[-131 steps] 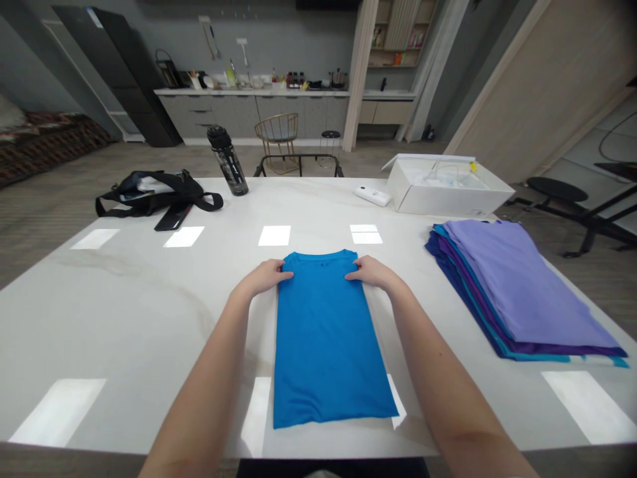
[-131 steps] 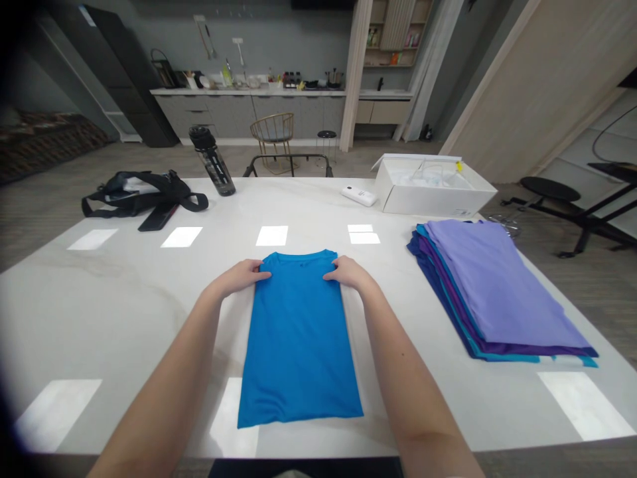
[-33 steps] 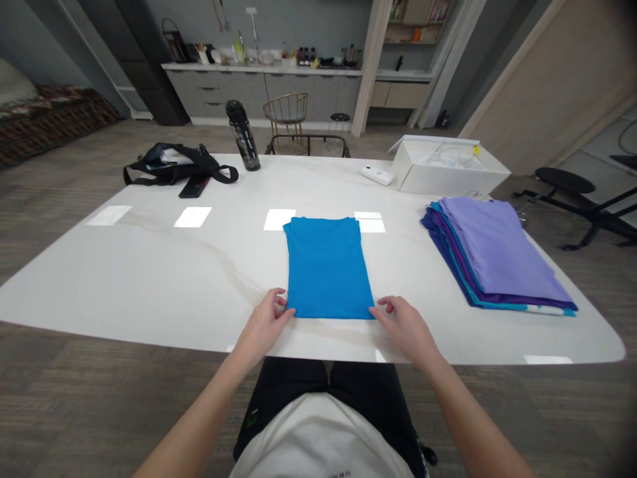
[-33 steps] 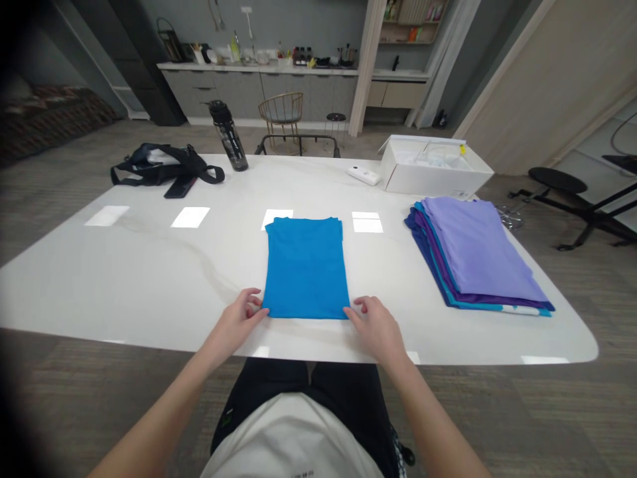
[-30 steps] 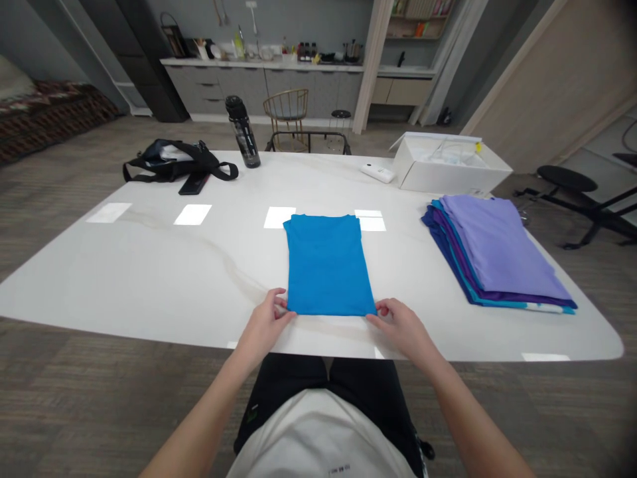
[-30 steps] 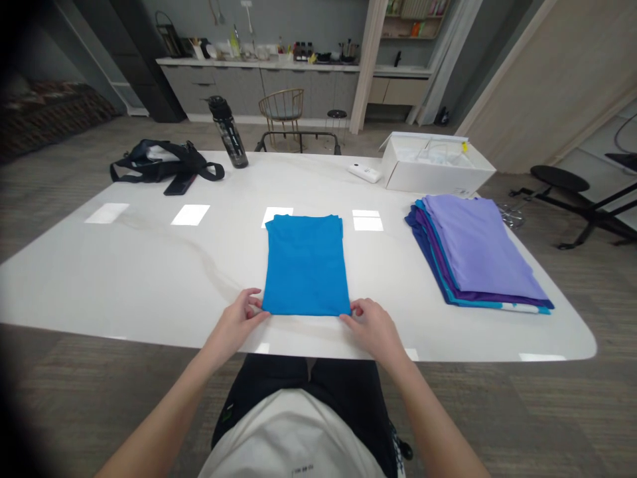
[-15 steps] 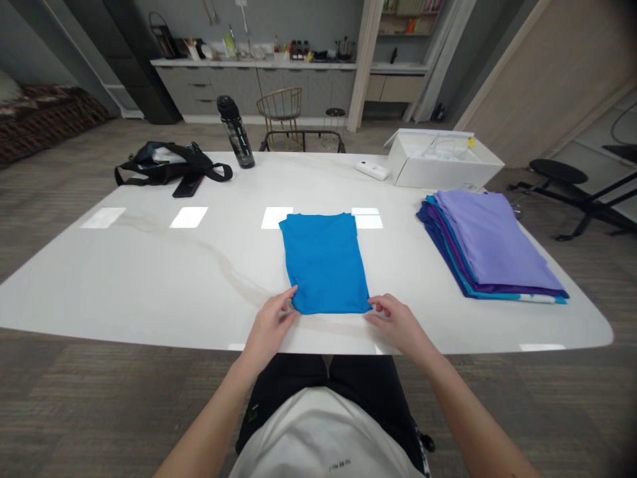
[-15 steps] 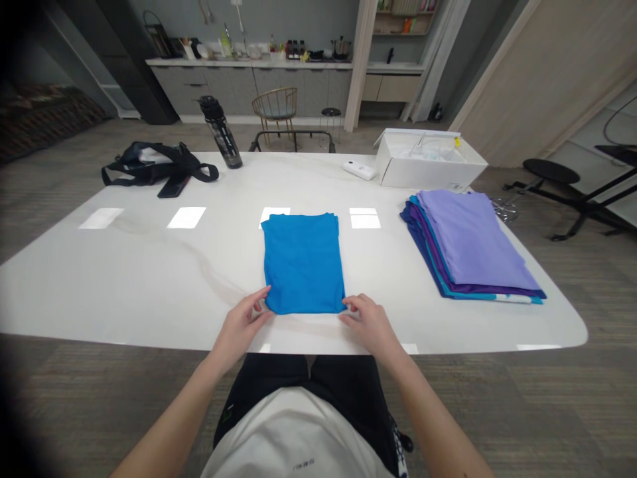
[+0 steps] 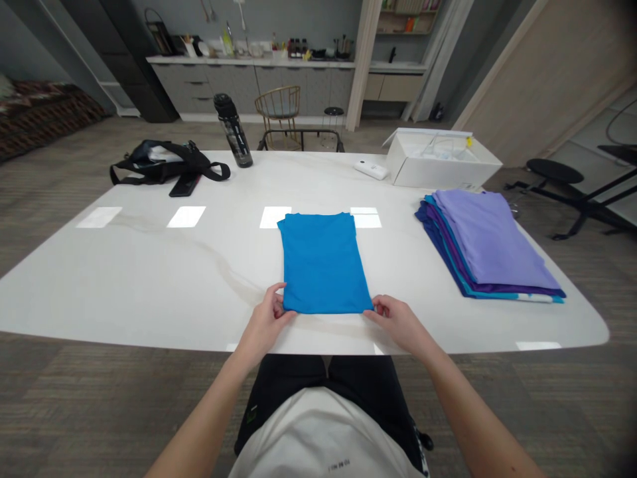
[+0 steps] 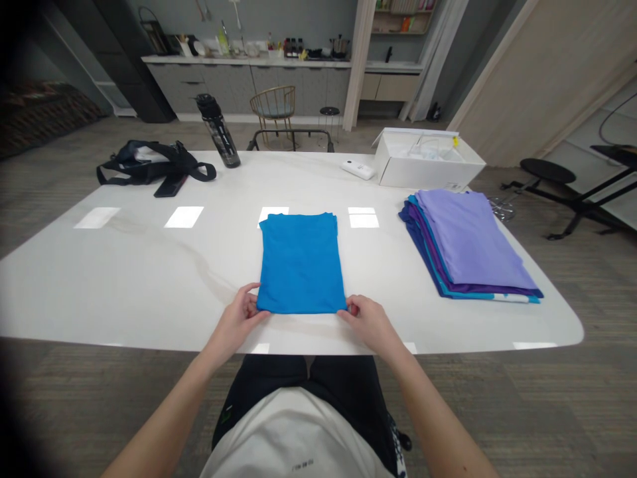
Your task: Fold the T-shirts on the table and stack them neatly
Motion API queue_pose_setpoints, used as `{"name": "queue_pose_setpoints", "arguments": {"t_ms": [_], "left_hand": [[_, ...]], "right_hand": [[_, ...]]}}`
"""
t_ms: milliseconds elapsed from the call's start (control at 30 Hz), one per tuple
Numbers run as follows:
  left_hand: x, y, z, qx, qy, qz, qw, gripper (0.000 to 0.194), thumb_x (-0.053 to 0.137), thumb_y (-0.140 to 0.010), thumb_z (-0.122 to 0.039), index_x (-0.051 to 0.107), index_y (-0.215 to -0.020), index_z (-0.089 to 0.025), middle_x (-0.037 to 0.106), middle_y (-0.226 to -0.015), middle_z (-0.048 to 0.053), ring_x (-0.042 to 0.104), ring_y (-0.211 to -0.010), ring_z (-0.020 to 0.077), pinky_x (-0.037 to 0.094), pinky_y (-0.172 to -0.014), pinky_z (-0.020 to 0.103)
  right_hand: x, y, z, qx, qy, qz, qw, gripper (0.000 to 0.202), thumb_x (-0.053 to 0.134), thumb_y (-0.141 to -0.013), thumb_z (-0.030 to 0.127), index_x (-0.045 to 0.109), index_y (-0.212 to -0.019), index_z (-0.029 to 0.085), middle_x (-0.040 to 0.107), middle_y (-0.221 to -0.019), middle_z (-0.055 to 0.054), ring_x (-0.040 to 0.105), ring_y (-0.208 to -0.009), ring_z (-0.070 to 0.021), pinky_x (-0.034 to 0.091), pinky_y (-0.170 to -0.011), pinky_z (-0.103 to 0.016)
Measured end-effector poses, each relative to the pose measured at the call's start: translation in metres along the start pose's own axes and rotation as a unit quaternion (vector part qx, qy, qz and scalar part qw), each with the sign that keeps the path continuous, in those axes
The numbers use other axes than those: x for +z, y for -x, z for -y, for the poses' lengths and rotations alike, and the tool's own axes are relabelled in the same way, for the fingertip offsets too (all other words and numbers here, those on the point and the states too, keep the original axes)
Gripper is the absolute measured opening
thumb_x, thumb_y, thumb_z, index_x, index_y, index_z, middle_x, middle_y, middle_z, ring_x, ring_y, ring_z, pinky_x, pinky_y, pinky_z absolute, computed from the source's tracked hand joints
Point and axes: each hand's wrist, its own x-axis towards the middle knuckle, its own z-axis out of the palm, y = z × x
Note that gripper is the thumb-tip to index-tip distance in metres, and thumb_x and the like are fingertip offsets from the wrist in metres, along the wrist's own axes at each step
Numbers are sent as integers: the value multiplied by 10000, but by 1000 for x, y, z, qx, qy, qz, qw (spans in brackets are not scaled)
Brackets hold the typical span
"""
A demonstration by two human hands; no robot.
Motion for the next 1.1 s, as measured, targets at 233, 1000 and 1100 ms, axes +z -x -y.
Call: {"name": "queue_pose_setpoints", "arguments": {"t_ms": [233,1000,1100], "left_hand": [[2,6,-12,-145,150,25,978,459,781,-693,-393,615,-1052,-160,597,-756,-34,461,-506,86,359,-494,238],[-22,-8,-8,-61,-35,104,992,290,661,-808,-475,637,-761,-190,522,-625,-40,494,-617,144,362,-601,259],[-16,-1,-17,-89,7,117,989,358,645,-823,-528,579,-720,-191,484,-574,-54,441,-537,114,324,-541,246]], "right_hand": [[1,0,0,-3,0,10,1000,239,611,-848,469,623,-819,232,624,-740,4,530,-692,-175,388,-667,-296],[-7,5,7,-9,-14,27,999,236,593,-867,461,619,-833,229,604,-718,10,513,-675,-168,371,-632,-287],[-7,4,8,-10,-26,29,999,265,617,-857,490,646,-904,232,611,-753,11,512,-695,-169,380,-651,-287]]}}
